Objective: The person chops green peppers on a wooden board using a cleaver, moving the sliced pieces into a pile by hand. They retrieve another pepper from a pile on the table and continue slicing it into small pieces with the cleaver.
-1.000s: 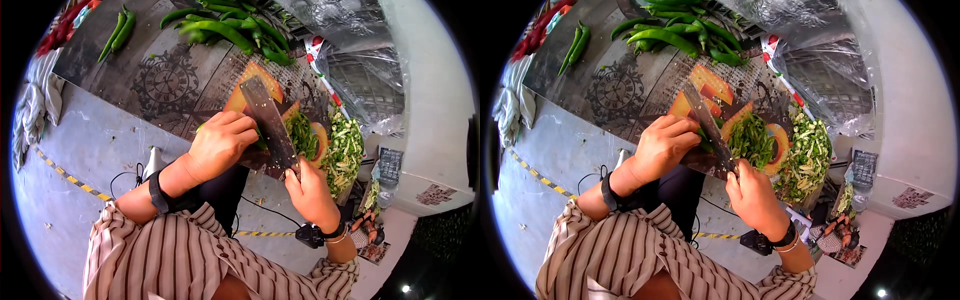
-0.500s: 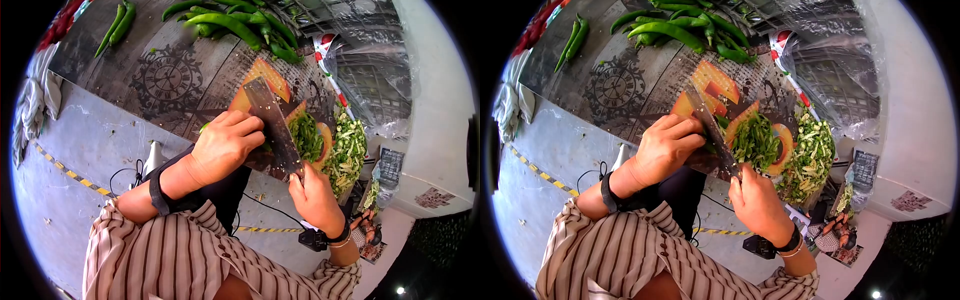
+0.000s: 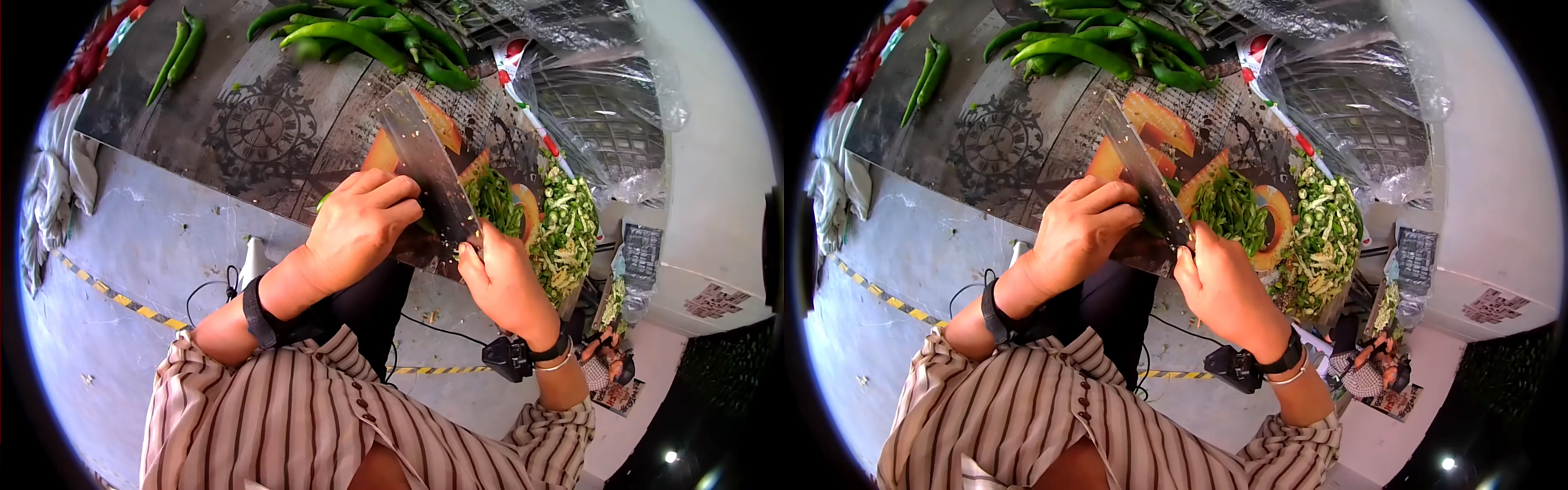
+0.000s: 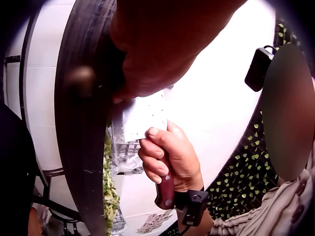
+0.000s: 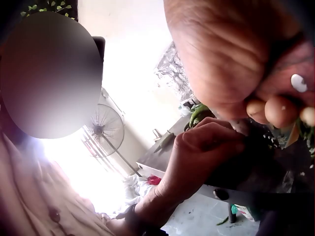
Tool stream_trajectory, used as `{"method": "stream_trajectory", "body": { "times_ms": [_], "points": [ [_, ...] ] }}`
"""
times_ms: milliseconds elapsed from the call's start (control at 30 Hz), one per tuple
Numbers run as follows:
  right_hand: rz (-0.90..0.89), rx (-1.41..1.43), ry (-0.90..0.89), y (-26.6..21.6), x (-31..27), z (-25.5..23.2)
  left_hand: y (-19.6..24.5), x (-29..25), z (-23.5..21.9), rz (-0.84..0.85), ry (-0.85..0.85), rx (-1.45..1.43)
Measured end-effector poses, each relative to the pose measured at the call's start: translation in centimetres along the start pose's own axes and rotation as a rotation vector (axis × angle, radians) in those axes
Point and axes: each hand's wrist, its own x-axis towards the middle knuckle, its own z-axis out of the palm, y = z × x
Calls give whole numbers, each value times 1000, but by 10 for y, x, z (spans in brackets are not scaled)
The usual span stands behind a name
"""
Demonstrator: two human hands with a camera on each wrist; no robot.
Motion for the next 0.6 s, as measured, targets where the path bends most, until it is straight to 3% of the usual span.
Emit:
{"method": "stream_trajectory", "body": {
  "times_ms": [100, 167, 233, 333, 400, 600],
  "points": [
    [-21, -9, -20, 0, -2, -6, -1, 0, 0, -6, 2, 4],
    [98, -55, -123, -2, -9, -12, -1, -1, 0, -26, -15, -10],
    [101, -12, -130, -4, -10, -14, 0, 0, -1, -38, -6, -25],
    [90, 18, -76, -2, -4, -4, -1, 1, -2, -31, -8, -40],
    [-17, 30, 45, 7, 5, 11, -1, 2, -1, -14, -9, -38],
    [5, 77, 112, 13, 12, 17, -1, -1, 2, -3, -1, -35]
  ]
}}
